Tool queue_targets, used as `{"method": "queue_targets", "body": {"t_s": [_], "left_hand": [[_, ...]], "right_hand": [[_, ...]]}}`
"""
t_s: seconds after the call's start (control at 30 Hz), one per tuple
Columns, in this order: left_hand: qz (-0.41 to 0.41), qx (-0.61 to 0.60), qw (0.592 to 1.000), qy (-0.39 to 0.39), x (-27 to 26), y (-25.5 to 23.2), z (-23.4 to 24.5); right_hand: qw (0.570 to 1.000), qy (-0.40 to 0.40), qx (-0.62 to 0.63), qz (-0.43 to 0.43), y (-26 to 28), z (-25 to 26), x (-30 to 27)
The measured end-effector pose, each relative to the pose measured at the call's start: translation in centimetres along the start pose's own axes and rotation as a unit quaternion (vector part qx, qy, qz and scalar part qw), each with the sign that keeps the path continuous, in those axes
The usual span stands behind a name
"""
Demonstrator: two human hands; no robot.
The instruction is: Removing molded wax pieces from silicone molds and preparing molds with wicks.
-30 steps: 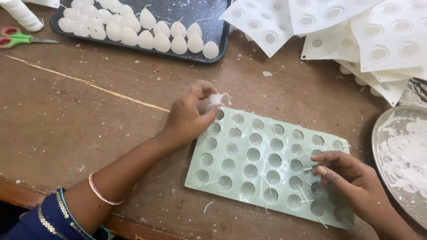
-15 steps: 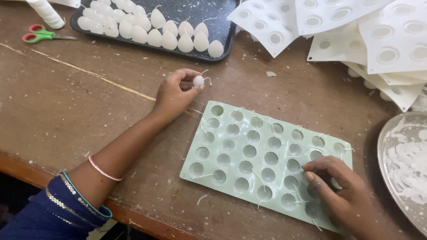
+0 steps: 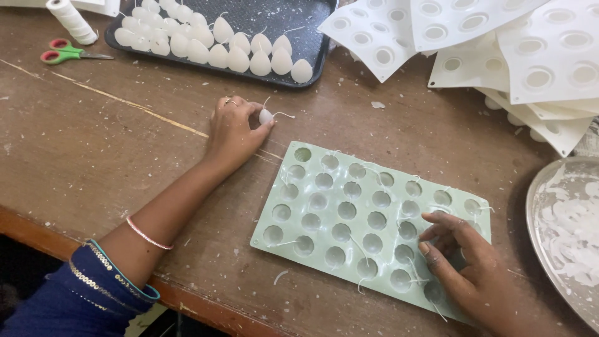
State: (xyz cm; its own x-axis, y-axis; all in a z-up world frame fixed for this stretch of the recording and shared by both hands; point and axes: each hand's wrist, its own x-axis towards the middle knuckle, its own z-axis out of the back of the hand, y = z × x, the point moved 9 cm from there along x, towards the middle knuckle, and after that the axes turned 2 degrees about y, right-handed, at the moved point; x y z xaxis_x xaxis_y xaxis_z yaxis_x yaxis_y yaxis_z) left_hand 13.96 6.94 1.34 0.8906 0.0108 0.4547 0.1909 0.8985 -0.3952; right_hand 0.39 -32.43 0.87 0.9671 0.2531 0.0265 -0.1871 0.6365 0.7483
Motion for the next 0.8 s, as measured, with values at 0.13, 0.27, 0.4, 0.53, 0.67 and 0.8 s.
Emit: {"method": "queue_targets", "body": {"t_s": [0.13,0.27,0.4,0.53,0.67,0.8], "left_hand": [[-0.013,-0.022,1.000,-0.009,0.4,-0.2,0.5],[-0.046,-0.025,0.997,-0.054,2.4,-0.8,2.5],[-0.154,0.036,0.980,-0.120,5.8,-5.0,5.1],[-0.212,0.064,0.971,-0.094,12.4,-7.9,3.0],[-0.120,0.135,0.983,0.028,19.5,-3.0,-4.6],[0.037,0.135,0.982,0.130,20.9,0.3,-8.1]], "right_hand": [[0.998,0.021,-0.044,-0.028,-0.4,0.2,0.8],[0.997,0.007,-0.063,-0.043,-1.9,-0.5,1.0],[1.000,-0.006,-0.023,-0.009,-0.3,0.0,0.9],[1.000,0.000,-0.001,0.024,1.4,0.1,0.4],[0.998,-0.010,-0.005,0.059,1.6,0.1,0.5],[0.996,0.002,-0.020,0.085,1.7,0.1,0.4]]}}
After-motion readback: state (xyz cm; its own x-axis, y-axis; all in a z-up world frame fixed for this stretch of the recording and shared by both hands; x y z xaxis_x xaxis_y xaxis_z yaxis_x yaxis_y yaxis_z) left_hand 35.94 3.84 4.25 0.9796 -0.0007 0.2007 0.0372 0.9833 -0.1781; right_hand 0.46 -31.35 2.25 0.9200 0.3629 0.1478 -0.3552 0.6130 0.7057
